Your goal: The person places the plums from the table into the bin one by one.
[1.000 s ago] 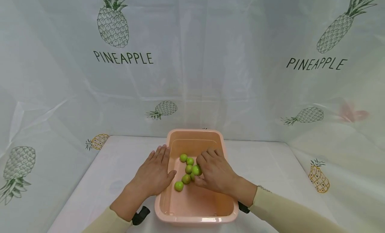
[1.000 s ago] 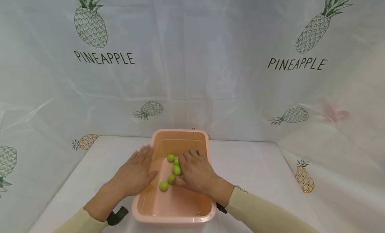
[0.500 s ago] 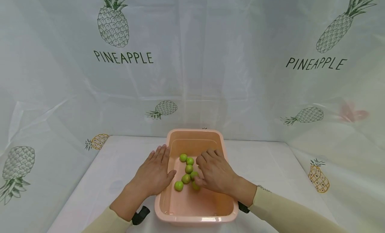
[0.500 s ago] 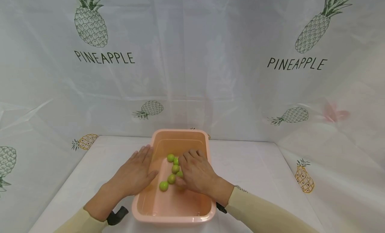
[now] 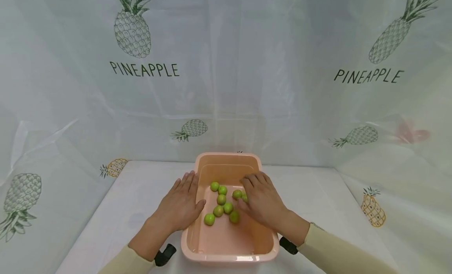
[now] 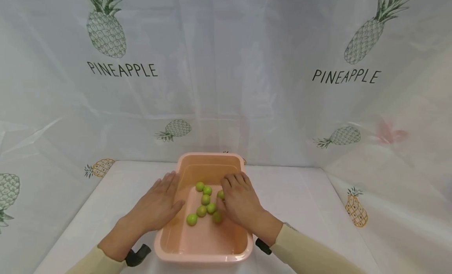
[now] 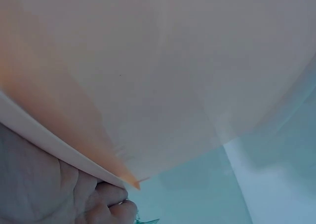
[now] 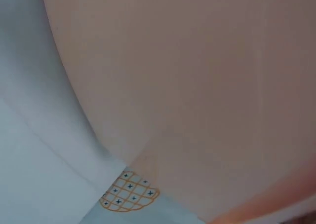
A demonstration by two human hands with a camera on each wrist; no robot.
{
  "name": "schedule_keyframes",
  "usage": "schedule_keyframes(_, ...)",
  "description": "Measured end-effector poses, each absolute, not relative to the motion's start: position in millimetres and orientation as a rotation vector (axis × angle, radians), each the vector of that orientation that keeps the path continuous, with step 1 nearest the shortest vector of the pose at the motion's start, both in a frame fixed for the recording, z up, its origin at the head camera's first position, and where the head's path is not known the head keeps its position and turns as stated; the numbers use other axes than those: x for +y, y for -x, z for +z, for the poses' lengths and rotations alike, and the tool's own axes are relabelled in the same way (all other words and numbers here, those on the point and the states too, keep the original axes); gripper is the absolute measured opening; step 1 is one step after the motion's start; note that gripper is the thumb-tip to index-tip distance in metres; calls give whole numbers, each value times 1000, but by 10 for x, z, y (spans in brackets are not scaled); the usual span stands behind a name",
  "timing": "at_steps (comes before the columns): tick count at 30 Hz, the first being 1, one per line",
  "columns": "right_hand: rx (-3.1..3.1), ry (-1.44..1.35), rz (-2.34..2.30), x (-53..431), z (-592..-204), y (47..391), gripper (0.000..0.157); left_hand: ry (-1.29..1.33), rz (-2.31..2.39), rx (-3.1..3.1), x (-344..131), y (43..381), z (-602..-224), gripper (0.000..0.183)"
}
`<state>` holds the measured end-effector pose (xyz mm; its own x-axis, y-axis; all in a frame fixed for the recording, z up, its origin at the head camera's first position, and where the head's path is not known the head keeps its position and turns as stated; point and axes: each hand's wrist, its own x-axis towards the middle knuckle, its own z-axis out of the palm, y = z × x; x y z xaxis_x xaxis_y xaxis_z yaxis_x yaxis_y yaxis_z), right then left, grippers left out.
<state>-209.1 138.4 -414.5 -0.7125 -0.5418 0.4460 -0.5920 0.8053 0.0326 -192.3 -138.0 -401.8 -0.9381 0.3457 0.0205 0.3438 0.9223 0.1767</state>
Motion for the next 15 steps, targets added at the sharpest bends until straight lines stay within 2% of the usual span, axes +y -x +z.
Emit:
schedule_keyframes(10,-2689,-702,232,1586,-4097,1967,70,-548,336,3079,-1399,1912,-4060,77)
schedule_keyframes(15,-2777,-641,277,1665,-4091,1864,72,-542,413,3072,-1408,1885,-4074,78)
